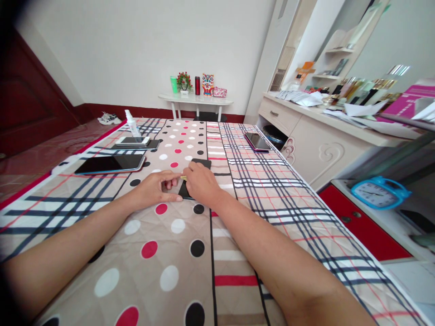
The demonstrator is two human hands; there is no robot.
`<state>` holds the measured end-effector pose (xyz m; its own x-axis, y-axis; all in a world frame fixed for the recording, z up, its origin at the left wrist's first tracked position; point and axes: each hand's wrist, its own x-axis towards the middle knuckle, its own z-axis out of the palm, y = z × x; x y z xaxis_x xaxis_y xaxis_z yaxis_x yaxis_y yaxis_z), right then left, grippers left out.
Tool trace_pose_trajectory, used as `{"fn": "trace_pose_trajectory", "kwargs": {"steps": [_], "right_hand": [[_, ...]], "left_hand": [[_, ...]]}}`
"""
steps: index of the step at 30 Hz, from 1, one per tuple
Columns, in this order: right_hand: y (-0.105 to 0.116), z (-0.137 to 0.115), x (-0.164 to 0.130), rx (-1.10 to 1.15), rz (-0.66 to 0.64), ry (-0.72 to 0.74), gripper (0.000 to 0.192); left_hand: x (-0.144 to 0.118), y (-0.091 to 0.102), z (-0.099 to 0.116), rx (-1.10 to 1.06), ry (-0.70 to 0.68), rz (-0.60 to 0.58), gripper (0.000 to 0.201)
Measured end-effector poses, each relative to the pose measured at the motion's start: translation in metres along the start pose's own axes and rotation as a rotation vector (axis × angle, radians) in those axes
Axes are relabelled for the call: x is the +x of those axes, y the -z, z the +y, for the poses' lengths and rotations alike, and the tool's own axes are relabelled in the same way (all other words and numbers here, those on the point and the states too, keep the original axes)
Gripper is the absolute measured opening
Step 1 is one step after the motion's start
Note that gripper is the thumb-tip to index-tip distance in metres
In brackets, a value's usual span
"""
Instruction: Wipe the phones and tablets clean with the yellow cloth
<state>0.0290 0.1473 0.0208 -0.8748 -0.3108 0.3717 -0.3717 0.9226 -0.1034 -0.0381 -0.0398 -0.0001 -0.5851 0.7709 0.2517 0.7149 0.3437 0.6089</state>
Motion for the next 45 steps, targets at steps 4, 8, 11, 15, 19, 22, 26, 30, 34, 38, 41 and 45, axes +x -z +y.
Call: {"fn": "trace_pose_trajectory", "kwargs": {"steps": [4,8,11,15,19,22,26,30,34,38,41,45], "right_hand": [[0.0,-0.0001,0.0,0.004,0.002,0.004,0.021],[-0.0004,-0.0003,0.0001,0.003,0.008,0.002,0.021],[-0.0002,-0.0001,0.0002,0.01,0.001,0.004,0.021],[-0.0002,0.0,0.0006,0.006,0.003,0.007,0.021],[-0.0012,-0.0001,0.0008,-0.002,0.008,0.01,0.02],[-0.0013,0.0,0.0006,0.002,0.001,0.005,0.02],[-0.0013,0.0002,0.0005,0.003,-0.001,0.0,0.021],[-0.0021,0.0005,0.0006,0.01,0.013,0.008,0.02],[-0.0024,0.0005,0.0004,0.007,0.02,0.01,0.021],[-0.0019,0.0005,0.0002,0.003,0.021,0.016,0.02],[-0.0018,0.0005,0.0002,-0.008,0.022,0.016,0.02],[-0.0018,0.0001,0.0003,-0.007,0.012,0.009,0.02]], "left_hand": [[-0.0001,0.0001,0.0003,-0.006,0.007,-0.001,0.049],[0.0004,0.0,-0.0008,-0.004,0.003,-0.001,0.049],[0.0009,-0.0003,-0.0013,-0.002,0.002,-0.004,0.047],[0.0008,-0.0003,-0.0009,0.005,0.003,-0.008,0.044],[0.0003,-0.0002,-0.001,0.002,0.002,-0.006,0.045],[0.0002,-0.0002,-0.0016,-0.001,0.005,-0.007,0.045],[0.0004,-0.0008,-0.0026,-0.01,0.008,-0.006,0.043],[0.0003,-0.0015,-0.0032,-0.015,0.009,-0.004,0.045],[0.0003,-0.0012,-0.0023,-0.011,0.014,-0.008,0.046],[0.0004,-0.0005,-0.0009,0.002,0.018,-0.011,0.045],[0.0004,-0.0003,-0.0004,0.005,0.019,-0.012,0.045],[0.0004,-0.0002,0.0002,0.009,0.018,-0.014,0.044]]}}
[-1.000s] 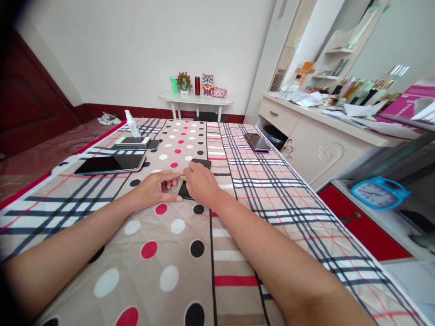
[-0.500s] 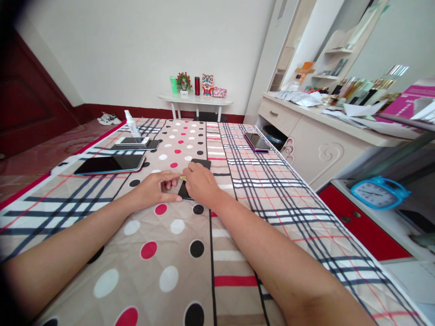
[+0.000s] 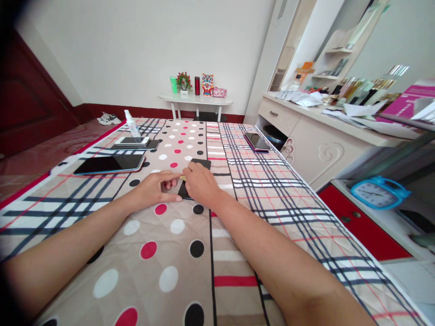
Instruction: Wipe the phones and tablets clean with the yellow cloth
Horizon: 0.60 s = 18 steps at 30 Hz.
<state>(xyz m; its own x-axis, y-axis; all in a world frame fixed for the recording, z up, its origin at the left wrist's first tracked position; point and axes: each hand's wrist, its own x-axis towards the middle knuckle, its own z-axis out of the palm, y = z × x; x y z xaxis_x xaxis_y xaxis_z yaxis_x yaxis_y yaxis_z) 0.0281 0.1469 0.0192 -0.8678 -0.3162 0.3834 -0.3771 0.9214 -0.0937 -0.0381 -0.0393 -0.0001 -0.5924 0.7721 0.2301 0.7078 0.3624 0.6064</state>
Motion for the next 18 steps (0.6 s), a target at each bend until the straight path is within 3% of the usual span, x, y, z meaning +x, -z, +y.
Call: {"fn": "trace_pose_trajectory", "kwargs": {"steps": [18], "right_hand": [[0.0003,-0.0003,-0.0001,0.015,-0.004,-0.007,0.021]], "left_hand": [[0.0002,0.0014,0.0013,0.01,-0.008,0.0,0.043]]}}
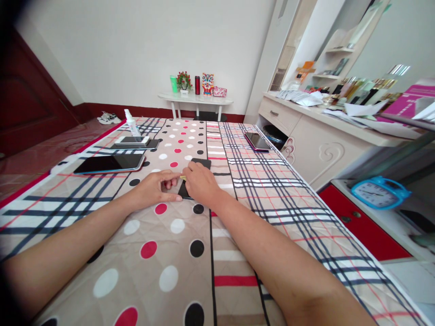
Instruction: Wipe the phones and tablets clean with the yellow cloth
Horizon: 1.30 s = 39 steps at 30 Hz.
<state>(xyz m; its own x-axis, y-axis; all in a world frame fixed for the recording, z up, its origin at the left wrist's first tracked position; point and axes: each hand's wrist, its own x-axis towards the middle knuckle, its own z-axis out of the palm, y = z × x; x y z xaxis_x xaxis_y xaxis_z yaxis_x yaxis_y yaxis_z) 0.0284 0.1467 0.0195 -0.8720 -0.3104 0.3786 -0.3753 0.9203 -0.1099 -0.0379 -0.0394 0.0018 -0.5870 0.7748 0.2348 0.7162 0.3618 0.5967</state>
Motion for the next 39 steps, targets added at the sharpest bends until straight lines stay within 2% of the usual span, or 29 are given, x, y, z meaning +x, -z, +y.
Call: {"fn": "trace_pose_trajectory", "kwargs": {"steps": [39], "right_hand": [[0.0,0.0,0.0,-0.004,-0.009,0.003,0.022]], "left_hand": [[0.0,-0.0007,-0.0003,-0.018,0.003,-0.005,0.043]]}}
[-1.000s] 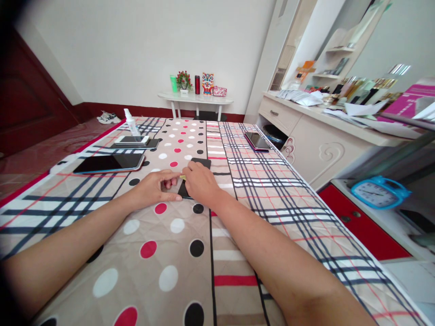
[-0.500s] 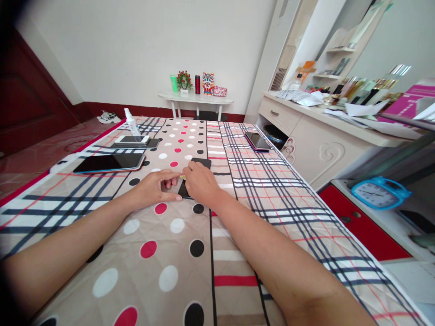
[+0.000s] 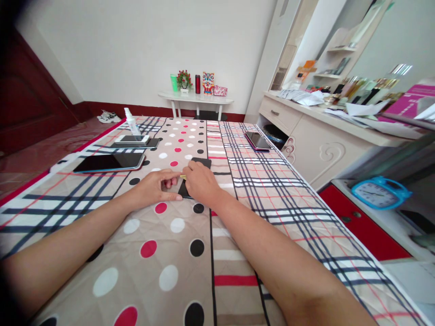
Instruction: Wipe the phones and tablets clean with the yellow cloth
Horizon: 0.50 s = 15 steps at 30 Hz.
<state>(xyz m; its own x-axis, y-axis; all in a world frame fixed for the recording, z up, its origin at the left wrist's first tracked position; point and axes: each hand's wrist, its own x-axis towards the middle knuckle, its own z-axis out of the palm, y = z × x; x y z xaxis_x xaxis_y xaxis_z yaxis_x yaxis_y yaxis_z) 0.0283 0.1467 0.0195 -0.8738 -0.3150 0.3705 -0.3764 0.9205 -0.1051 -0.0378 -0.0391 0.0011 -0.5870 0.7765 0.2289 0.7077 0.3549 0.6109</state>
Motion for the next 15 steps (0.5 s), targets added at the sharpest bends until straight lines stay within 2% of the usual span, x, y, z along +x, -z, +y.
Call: {"fn": "trace_pose_trajectory", "kwargs": {"steps": [15], "right_hand": [[0.0004,-0.0007,0.0001,-0.009,0.013,0.009,0.021]], "left_hand": [[0.0,-0.0002,-0.0008,0.002,0.001,0.005,0.045]]}}
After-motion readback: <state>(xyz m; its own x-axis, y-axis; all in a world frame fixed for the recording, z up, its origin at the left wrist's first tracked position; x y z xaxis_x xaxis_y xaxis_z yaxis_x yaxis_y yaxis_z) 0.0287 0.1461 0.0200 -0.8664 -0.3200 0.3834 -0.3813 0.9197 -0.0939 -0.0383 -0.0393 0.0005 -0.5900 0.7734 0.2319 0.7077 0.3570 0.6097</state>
